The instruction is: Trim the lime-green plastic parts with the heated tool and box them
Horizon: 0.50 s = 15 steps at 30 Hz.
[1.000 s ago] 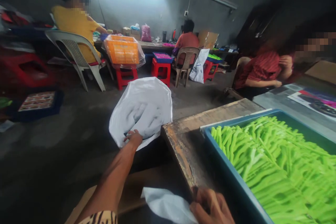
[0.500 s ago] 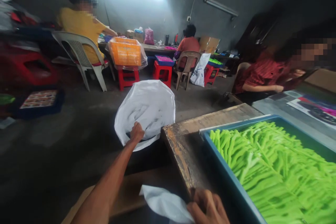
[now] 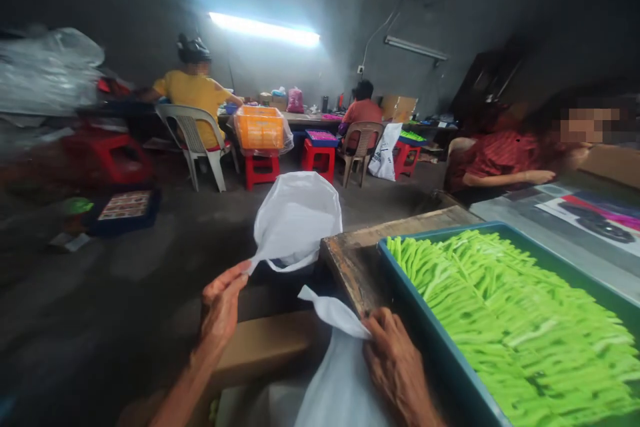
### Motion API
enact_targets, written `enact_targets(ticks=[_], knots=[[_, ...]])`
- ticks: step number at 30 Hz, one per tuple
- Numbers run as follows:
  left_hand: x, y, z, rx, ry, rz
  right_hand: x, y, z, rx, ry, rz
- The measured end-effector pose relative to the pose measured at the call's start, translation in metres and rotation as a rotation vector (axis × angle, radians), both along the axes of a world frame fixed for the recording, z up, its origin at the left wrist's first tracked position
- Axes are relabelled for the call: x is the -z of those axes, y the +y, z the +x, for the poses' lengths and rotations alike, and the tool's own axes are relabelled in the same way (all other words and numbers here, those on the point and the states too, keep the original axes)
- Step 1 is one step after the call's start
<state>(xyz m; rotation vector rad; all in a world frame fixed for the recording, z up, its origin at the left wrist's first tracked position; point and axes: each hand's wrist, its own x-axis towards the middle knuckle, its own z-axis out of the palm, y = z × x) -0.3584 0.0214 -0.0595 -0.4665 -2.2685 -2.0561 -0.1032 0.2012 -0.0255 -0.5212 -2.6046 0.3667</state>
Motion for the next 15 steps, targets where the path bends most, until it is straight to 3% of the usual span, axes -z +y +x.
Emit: enact_targets(ticks=[3,6,10,15], knots=[[0.013,-0.042,0.042,0.035,0.190,-0.194,-0.001,0.004,-0.001,-0.038,0.030,-0.034],[0.025,-0.067,0.086,0.114,0.330,-0.382,-0.004,0.007,0.000,-0.026,0.038,-0.094],[0.034,-0.060,0.124,0.289,0.407,-0.606,-0.012,0.006,0.007,-0.032,0.019,-0.165],[0.053,-0.044,0.138,0.359,0.429,-0.854,-0.032,-0.008,0.020,0.009,0.017,-0.229]])
